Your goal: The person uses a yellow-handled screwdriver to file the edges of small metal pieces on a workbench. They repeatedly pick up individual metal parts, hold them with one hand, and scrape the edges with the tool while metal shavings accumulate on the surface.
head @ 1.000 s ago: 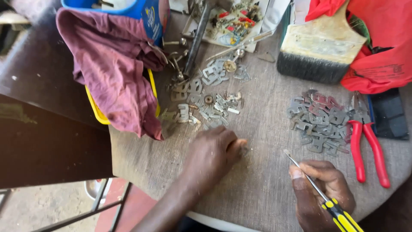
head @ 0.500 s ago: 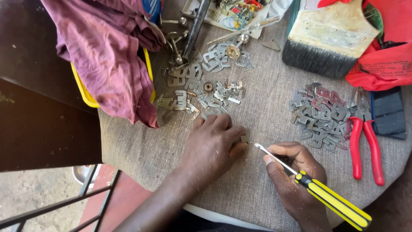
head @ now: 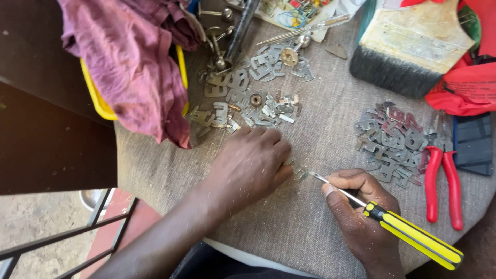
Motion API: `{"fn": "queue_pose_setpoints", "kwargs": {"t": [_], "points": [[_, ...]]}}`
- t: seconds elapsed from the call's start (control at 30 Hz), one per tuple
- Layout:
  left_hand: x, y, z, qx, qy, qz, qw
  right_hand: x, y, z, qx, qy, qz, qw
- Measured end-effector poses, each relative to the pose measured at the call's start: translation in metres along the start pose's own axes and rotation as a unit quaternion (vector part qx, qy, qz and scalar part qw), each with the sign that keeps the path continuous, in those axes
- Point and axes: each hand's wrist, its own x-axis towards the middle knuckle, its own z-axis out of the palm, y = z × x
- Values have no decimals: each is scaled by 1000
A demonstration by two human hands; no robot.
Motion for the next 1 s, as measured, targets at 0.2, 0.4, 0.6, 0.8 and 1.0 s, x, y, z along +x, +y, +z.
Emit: {"fn": "queue_pose_setpoints", "kwargs": {"t": [0.2, 0.4, 0.6, 0.8, 1.0], "points": [[-21, 20, 7, -43, 120, -70, 989, -10, -10, 11, -20, 8, -59, 998], [-4, 4, 4, -25, 41, 17, 999, -10, -10, 19, -38, 35, -89, 995], [-19, 27, 24, -81, 92, -107, 987, -14, -18, 22, -44, 41, -77, 995], [-18, 25, 30, -88, 138, -113, 980, -12, -22, 23, -116, 39, -166, 978], [-19, 24, 25, -91, 143, -94, 981, -10, -14, 21, -104, 29, -193, 975]]}}
